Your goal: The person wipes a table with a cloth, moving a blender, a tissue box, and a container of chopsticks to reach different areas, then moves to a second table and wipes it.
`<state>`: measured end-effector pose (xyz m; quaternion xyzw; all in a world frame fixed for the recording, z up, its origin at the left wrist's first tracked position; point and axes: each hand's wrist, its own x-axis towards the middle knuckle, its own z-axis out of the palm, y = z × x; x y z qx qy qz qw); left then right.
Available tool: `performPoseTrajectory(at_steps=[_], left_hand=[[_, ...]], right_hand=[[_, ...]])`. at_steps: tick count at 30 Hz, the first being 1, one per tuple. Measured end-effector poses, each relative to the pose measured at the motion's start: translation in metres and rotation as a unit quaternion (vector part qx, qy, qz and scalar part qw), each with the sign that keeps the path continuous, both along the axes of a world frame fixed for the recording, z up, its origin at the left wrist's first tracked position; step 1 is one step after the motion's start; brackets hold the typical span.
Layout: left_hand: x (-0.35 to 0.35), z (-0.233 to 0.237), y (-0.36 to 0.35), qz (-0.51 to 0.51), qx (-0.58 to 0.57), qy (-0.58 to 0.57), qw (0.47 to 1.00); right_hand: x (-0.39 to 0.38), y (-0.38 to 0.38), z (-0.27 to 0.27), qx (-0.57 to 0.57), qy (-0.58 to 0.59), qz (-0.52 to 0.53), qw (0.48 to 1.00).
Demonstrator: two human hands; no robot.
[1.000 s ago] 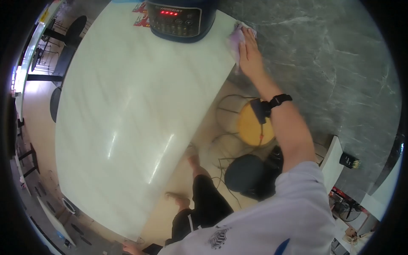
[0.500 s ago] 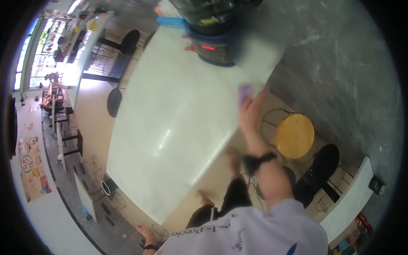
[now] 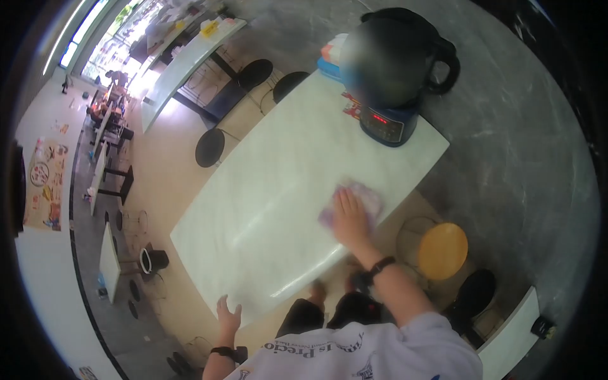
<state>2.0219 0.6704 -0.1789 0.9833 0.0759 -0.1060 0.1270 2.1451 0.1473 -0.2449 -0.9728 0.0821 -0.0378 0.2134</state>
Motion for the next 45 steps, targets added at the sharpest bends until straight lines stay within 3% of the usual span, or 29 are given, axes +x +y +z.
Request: performPoseTrajectory(at_steps=[3, 6, 8, 12, 24, 25, 29, 33, 37, 40, 45], left_hand=[[0.044, 0.005, -0.022, -0.031, 0.017, 0.002, 0.999], [0.079, 0.002, -0.029, 0.058, -0.061, 0.057, 0.995], [0.095, -0.009, -0.033, 0.084, -0.033, 0.145, 0.985], [0.095, -0.017, -0.045, 0.120, 0.005, 0.182, 0.976], [0.090, -0.015, -0.045, 0.187, -0.029, 0.168, 0.967], [0.090, -0.014, -0.046, 0.193, -0.032, 0.171, 0.966], [0.079, -0.020, -0.037, 0.167, -0.029, 0.146, 0.975], [0.086, -0.014, -0.052, 0.199, -0.032, 0.158, 0.967], [0.085, -0.014, -0.059, 0.205, -0.034, 0.148, 0.967], [0.089, -0.013, -0.061, 0.212, -0.044, 0.143, 0.966], [0.088, -0.012, -0.058, 0.216, -0.022, 0.145, 0.965]], right_hand=[[0.041, -0.009, -0.002, -0.049, 0.001, 0.045, 0.998], [0.078, -0.011, -0.002, -0.069, -0.003, 0.045, 0.997], [0.103, -0.013, -0.003, -0.079, -0.002, 0.040, 0.996], [0.158, -0.019, -0.013, -0.085, -0.064, 0.052, 0.993], [0.436, -0.081, -0.038, -0.131, -0.154, 0.083, 0.976], [0.452, -0.089, -0.041, -0.129, -0.175, 0.082, 0.973], [0.491, -0.112, -0.013, -0.146, -0.066, 0.102, 0.982], [0.499, -0.118, -0.024, -0.164, -0.110, 0.099, 0.975], [0.498, -0.084, -0.031, -0.164, -0.087, 0.142, 0.972], [0.471, 0.007, -0.006, -0.171, -0.025, 0.159, 0.972], [0.429, 0.173, -0.012, -0.126, -0.066, 0.223, 0.964]])
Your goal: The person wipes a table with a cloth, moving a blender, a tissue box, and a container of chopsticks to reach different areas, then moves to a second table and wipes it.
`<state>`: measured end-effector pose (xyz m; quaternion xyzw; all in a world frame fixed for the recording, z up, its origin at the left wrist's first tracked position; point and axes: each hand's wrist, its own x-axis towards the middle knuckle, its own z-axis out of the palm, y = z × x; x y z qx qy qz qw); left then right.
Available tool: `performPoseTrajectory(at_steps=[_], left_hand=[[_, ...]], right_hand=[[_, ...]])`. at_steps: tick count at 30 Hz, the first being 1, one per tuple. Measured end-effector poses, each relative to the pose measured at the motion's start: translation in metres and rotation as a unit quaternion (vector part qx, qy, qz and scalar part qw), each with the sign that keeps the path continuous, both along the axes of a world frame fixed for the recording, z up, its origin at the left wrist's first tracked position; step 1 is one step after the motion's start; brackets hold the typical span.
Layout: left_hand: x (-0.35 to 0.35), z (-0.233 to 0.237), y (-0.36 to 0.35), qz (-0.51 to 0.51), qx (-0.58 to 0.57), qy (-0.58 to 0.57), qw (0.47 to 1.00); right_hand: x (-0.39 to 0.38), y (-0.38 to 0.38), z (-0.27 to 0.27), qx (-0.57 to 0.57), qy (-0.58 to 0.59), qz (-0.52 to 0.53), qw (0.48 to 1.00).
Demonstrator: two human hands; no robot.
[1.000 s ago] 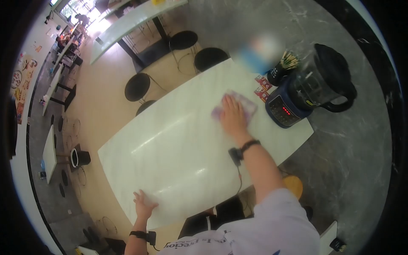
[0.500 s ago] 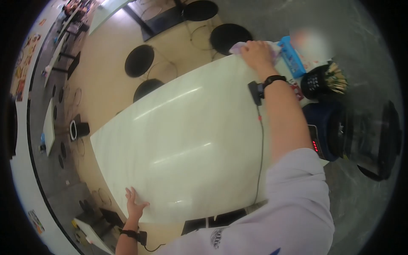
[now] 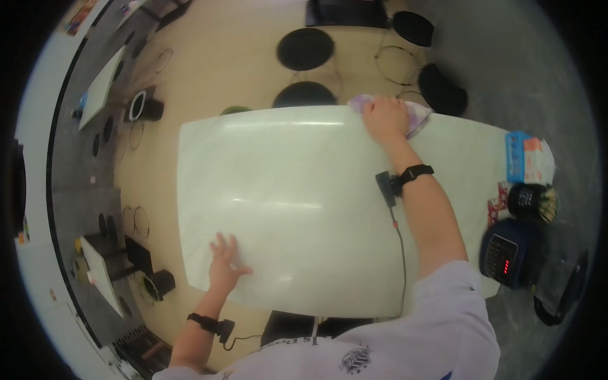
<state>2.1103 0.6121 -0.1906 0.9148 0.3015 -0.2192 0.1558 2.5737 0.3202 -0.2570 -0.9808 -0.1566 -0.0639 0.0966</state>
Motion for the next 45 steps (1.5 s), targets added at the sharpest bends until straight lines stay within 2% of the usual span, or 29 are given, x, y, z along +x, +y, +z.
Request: performPoseTrajectory(at_steps=[9, 10, 11, 12, 13, 14, 16, 17, 18, 19, 21, 23, 25, 26, 28, 32, 34, 35, 36, 38, 40, 41, 43, 45], left_hand=[[0.013, 0.015, -0.002, -0.043, -0.041, 0.031, 0.998], [0.013, 0.019, -0.001, -0.076, -0.050, 0.028, 0.995], [0.006, 0.023, 0.011, -0.109, -0.062, 0.031, 0.992], [-0.006, 0.019, 0.023, -0.094, -0.066, 0.022, 0.993], [-0.023, 0.014, 0.037, -0.070, -0.168, -0.100, 0.978], [-0.043, 0.009, 0.048, -0.044, -0.262, -0.220, 0.939], [-0.096, 0.002, 0.081, 0.010, -0.271, -0.272, 0.923], [-0.125, 0.000, 0.104, 0.036, -0.271, -0.322, 0.906], [-0.157, 0.003, 0.133, 0.107, -0.276, -0.310, 0.904], [-0.190, 0.005, 0.154, 0.176, -0.277, -0.301, 0.895], [-0.260, 0.009, 0.205, 0.285, -0.246, -0.197, 0.905], [-0.333, 0.015, 0.250, 0.300, -0.118, -0.236, 0.917], [-0.384, 0.038, 0.289, 0.343, -0.053, -0.253, 0.903], [-0.401, 0.053, 0.303, 0.349, -0.032, -0.263, 0.899], [-0.431, 0.083, 0.319, 0.434, -0.034, -0.254, 0.864], [-0.423, 0.114, 0.347, 0.449, 0.003, -0.310, 0.838], [-0.398, 0.141, 0.377, 0.368, -0.046, -0.206, 0.905], [-0.389, 0.145, 0.396, 0.353, -0.046, -0.208, 0.911], [-0.378, 0.146, 0.415, 0.339, -0.084, -0.221, 0.910], [-0.353, 0.143, 0.452, 0.301, -0.128, -0.235, 0.915], [-0.333, 0.137, 0.494, 0.333, -0.155, -0.336, 0.867], [-0.327, 0.128, 0.517, 0.313, -0.162, -0.339, 0.872], [-0.328, 0.098, 0.559, 0.354, -0.163, -0.360, 0.848], [-0.354, 0.048, 0.601, 0.399, -0.146, -0.334, 0.842]], right_hand=[[-0.061, 0.274, -0.002, -0.005, 0.001, 0.118, 0.993], [-0.068, 0.301, -0.003, -0.014, -0.003, 0.128, 0.992], [-0.078, 0.330, -0.004, -0.023, -0.001, 0.140, 0.990], [-0.086, 0.360, -0.002, -0.020, 0.011, 0.139, 0.990], [-0.095, 0.393, 0.000, -0.017, 0.023, 0.139, 0.990], [-0.103, 0.419, -0.007, -0.022, 0.020, 0.156, 0.987], [-0.133, 0.463, -0.027, 0.029, -0.131, 0.213, 0.968], [-0.155, 0.480, -0.027, 0.034, -0.131, 0.224, 0.965], [-0.178, 0.493, -0.026, 0.007, -0.113, 0.269, 0.956], [-0.200, 0.498, -0.022, -0.019, -0.101, 0.314, 0.944], [-0.255, 0.493, -0.024, -0.039, -0.075, 0.361, 0.929], [-0.313, 0.474, -0.013, 0.027, -0.039, 0.325, 0.944], [-0.365, 0.450, 0.004, 0.065, -0.012, 0.298, 0.952], [-0.389, 0.435, 0.012, 0.081, 0.011, 0.278, 0.957], [-0.423, 0.401, 0.002, 0.059, 0.017, 0.240, 0.969], [-0.455, 0.355, -0.014, 0.004, 0.040, 0.105, 0.994], [-0.457, 0.356, -0.009, 0.016, 0.061, 0.066, 0.996], [-0.460, 0.355, 0.002, 0.015, 0.081, 0.030, 0.996], [-0.459, 0.361, 0.012, -0.014, 0.149, 0.012, 0.989], [-0.467, 0.374, 0.029, -0.011, 0.152, -0.018, 0.988], [-0.473, 0.395, 0.035, -0.001, 0.154, -0.047, 0.987], [-0.475, 0.403, 0.036, -0.002, 0.166, -0.055, 0.984], [-0.474, 0.416, 0.031, -0.004, 0.178, -0.080, 0.981], [-0.476, 0.427, 0.018, 0.019, 0.161, -0.078, 0.984]])
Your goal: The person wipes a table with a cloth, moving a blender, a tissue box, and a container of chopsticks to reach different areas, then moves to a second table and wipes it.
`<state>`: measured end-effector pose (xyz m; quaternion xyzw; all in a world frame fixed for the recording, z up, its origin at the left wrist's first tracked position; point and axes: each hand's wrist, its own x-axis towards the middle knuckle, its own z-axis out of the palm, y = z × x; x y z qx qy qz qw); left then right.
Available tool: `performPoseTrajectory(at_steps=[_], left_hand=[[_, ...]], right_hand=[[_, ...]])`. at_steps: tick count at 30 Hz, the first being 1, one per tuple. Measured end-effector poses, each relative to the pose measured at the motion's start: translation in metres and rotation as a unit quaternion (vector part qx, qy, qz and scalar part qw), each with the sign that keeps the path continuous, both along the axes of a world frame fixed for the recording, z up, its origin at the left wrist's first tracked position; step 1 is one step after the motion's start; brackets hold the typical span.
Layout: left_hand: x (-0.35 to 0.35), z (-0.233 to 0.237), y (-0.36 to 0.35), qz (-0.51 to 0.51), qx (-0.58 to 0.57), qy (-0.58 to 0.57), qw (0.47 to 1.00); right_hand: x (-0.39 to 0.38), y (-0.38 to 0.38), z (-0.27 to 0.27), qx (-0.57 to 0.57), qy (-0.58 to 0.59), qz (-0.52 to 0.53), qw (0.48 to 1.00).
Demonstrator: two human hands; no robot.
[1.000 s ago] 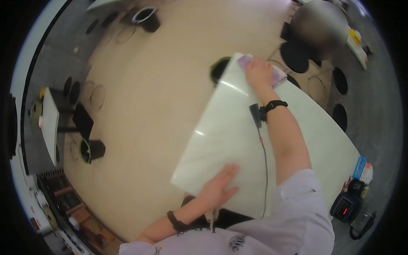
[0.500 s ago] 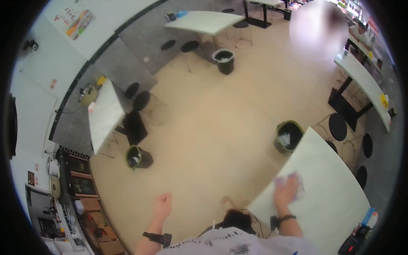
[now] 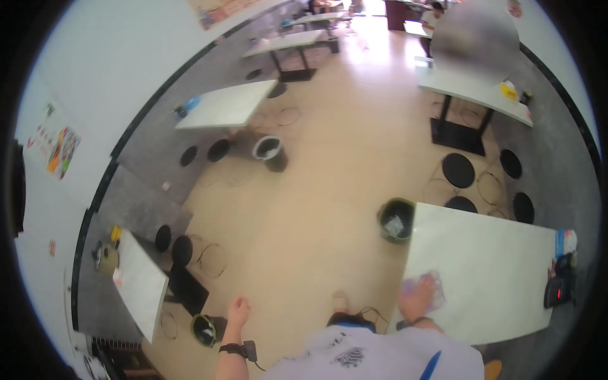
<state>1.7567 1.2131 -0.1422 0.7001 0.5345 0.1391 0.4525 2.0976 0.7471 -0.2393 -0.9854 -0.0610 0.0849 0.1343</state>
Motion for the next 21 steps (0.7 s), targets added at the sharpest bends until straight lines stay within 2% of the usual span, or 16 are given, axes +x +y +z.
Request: performPoseTrajectory(at_steps=[3, 4, 5, 6, 7, 8, 9, 12, 14, 15, 16, 17, 18, 19, 20, 21], left_hand=[[-0.062, -0.062, 0.035, 0.022, -0.123, 0.202, 0.971], [-0.115, -0.111, 0.056, -0.182, -0.030, 0.284, 0.941], [-0.108, -0.085, 0.039, 0.023, -0.242, 0.221, 0.944], [-0.124, -0.109, 0.046, 0.067, -0.313, 0.239, 0.917], [-0.111, -0.089, 0.070, -0.121, -0.361, 0.375, 0.845], [-0.093, -0.066, 0.098, -0.300, -0.380, 0.488, 0.726], [-0.082, -0.073, 0.111, -0.341, -0.342, 0.479, 0.733], [-0.075, -0.113, 0.151, -0.300, -0.260, 0.469, 0.789], [-0.052, -0.135, 0.200, -0.305, -0.215, 0.477, 0.796], [-0.033, -0.139, 0.232, -0.362, -0.170, 0.482, 0.779], [-0.012, -0.140, 0.269, -0.463, -0.090, 0.466, 0.749], [0.016, -0.141, 0.314, -0.556, -0.008, 0.443, 0.703], [0.052, -0.139, 0.334, -0.262, -0.174, 0.377, 0.871], [0.096, -0.133, 0.353, 0.083, -0.228, 0.180, 0.953], [0.151, -0.138, 0.394, -0.077, -0.149, 0.234, 0.958], [0.185, -0.143, 0.433, -0.236, -0.066, 0.288, 0.926]], right_hand=[[0.002, 0.024, -0.018, -0.002, -0.015, -0.010, 1.000], [0.007, 0.032, -0.023, -0.009, -0.024, -0.003, 1.000], [0.012, 0.037, -0.027, -0.015, -0.028, -0.022, 0.999], [0.011, 0.041, -0.028, -0.001, -0.033, -0.026, 0.999], [0.010, 0.046, -0.027, 0.015, -0.039, -0.028, 0.999], [0.013, 0.054, -0.022, 0.012, -0.043, -0.043, 0.998], [0.015, 0.061, -0.014, 0.035, -0.034, -0.053, 0.997], [0.035, 0.082, -0.016, 0.067, -0.050, -0.077, 0.994], [0.079, 0.097, -0.017, 0.076, -0.079, -0.080, 0.991], [0.105, 0.102, -0.019, 0.155, -0.073, -0.101, 0.980], [0.128, 0.107, -0.019, 0.233, -0.065, -0.122, 0.963], [0.151, 0.109, -0.017, 0.227, -0.064, -0.124, 0.964], [0.181, 0.109, -0.017, 0.311, -0.013, -0.143, 0.940], [0.218, 0.116, -0.009, 0.396, 0.029, -0.160, 0.904], [0.249, 0.128, 0.023, 0.489, 0.085, -0.200, 0.845], [0.271, 0.144, 0.068, 0.573, 0.145, -0.243, 0.770]])
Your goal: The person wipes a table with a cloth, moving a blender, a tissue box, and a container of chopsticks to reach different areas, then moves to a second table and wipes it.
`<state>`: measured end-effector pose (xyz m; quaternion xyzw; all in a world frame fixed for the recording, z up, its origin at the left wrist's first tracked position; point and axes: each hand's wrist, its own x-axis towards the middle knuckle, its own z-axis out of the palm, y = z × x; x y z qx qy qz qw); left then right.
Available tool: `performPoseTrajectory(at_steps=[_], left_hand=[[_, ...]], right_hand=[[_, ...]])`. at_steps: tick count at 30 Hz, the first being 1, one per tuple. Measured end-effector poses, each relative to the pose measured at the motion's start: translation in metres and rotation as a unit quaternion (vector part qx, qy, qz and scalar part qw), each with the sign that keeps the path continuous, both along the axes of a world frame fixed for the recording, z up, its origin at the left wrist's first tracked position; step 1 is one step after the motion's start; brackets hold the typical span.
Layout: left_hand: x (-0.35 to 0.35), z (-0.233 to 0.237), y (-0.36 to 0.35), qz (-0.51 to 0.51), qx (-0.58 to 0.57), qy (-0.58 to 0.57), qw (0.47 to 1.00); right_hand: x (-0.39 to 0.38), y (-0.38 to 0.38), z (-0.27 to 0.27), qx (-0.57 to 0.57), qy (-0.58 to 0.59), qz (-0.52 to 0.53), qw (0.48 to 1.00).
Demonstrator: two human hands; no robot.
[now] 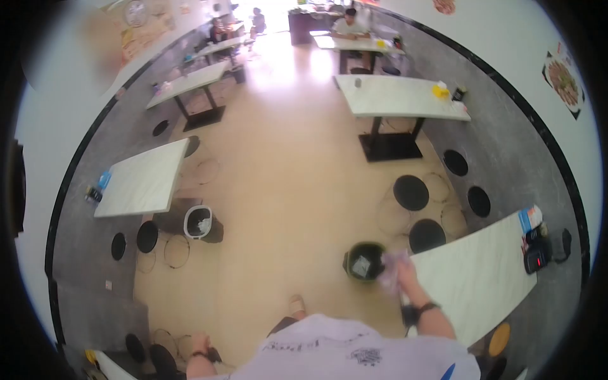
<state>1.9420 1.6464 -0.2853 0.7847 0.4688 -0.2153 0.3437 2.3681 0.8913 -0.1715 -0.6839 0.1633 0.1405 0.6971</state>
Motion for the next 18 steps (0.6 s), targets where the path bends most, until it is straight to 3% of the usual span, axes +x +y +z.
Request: performPoseTrajectory(at_steps=[1, 2, 3, 5, 9, 11, 14, 18], left_hand=[[0.068, 0.004, 0.017, 0.229, -0.041, -0.058, 0.971], [0.128, 0.008, 0.034, 0.210, -0.053, -0.146, 0.965], [0.188, 0.008, 0.045, 0.212, -0.061, -0.195, 0.956], [0.317, 0.010, 0.046, 0.198, -0.060, -0.223, 0.953], [0.528, 0.070, -0.036, -0.018, -0.130, -0.205, 0.970], [0.604, 0.068, -0.067, -0.116, -0.153, -0.210, 0.959], [0.680, 0.069, -0.103, -0.186, -0.155, -0.208, 0.948], [0.729, 0.071, -0.108, -0.144, -0.165, -0.153, 0.964]], right_hand=[[0.024, 0.013, 0.027, 0.103, -0.067, 0.010, 0.992], [0.050, 0.032, 0.063, 0.102, -0.096, 0.010, 0.990], [0.066, 0.050, 0.097, 0.177, -0.088, -0.061, 0.978], [0.112, 0.051, 0.116, 0.236, -0.084, -0.102, 0.963], [0.174, 0.065, 0.195, 0.354, -0.085, -0.152, 0.919], [0.212, 0.065, 0.216, 0.426, -0.129, -0.164, 0.880], [0.274, 0.065, 0.227, 0.481, -0.186, -0.147, 0.844], [0.371, 0.076, 0.218, 0.529, -0.153, -0.171, 0.817]])
